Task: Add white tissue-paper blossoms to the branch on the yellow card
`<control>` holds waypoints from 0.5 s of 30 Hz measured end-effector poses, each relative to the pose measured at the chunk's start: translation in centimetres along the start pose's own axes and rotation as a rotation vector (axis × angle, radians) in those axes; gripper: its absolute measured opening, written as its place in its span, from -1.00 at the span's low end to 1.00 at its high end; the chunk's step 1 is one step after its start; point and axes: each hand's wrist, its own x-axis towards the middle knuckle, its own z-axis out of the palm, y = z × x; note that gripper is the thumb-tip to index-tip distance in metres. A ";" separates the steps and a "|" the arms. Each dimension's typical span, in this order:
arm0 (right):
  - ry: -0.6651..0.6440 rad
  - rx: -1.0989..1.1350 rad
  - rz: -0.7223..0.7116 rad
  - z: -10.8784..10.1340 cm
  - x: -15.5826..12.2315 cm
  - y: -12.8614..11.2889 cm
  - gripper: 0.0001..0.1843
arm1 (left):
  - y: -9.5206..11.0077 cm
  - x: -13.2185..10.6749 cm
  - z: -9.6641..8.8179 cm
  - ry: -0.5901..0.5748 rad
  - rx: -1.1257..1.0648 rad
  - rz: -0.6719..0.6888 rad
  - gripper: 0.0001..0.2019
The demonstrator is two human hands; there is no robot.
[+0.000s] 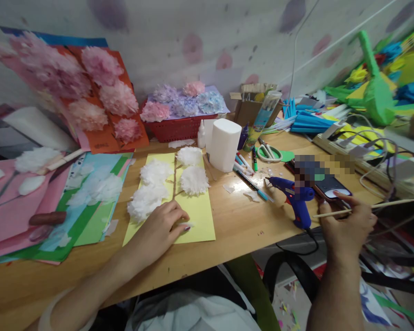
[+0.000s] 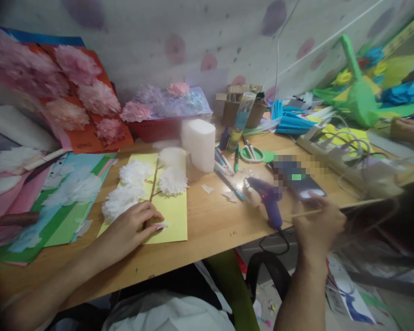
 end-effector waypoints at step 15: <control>0.014 -0.004 -0.036 -0.3 0.2 -0.5 -0.61 | 0.9 1.0 -1.3 0.220 -0.748 -0.389 -0.72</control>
